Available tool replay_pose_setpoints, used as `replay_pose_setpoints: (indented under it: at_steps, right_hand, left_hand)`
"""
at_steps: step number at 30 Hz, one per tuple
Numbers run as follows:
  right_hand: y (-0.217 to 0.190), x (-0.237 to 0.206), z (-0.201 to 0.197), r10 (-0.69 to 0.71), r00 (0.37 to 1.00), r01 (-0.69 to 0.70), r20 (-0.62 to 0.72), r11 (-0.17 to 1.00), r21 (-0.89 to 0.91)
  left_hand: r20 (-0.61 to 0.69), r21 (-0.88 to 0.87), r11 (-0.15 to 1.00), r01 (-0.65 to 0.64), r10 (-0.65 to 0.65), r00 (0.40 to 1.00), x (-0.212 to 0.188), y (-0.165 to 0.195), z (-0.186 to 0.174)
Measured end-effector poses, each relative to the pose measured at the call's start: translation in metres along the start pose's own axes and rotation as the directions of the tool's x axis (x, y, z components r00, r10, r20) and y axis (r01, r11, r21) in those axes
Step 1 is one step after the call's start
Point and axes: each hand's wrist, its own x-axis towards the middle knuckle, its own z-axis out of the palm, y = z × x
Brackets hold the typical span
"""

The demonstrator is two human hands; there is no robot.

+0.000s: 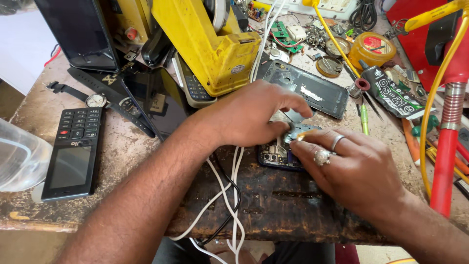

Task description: The person works on a disassembled smartphone at a cluttered repair bench, prying and repositioning internal components and a flex cable inside the phone body, lifting and repositioning the back cover, and finally using a small screwdriver on the phone's internals.

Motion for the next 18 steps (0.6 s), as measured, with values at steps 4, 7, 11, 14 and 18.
replay_pose_setpoints:
  at_steps: [4,7,11,14,18]
  right_hand:
    - [0.003,0.000,0.004,0.122,0.992,-0.122,0.009,0.973,0.196]
    - [0.005,0.000,0.007,0.171,0.984,-0.181,0.059,0.931,0.317]
    - [0.008,-0.001,0.007,0.175,0.980,-0.199,0.099,0.917,0.347]
    - [0.007,-0.001,0.005,0.258,0.944,-0.318,0.205,0.873,0.368]
    - [0.004,-0.001,0.002,0.267,0.942,-0.326,0.201,0.867,0.377]
  left_hand:
    - [0.132,0.001,0.994,0.110,-0.109,0.985,0.001,0.005,0.003]
    - [0.115,-0.017,0.996,0.086,-0.083,0.990,-0.001,0.003,0.005]
    - [0.090,-0.059,0.995,0.075,-0.069,0.994,0.000,-0.005,0.007]
    - [0.013,-0.056,0.998,-0.035,0.036,0.999,0.002,-0.009,0.008]
    - [0.024,-0.063,0.998,0.029,-0.028,0.999,0.004,-0.009,0.005]
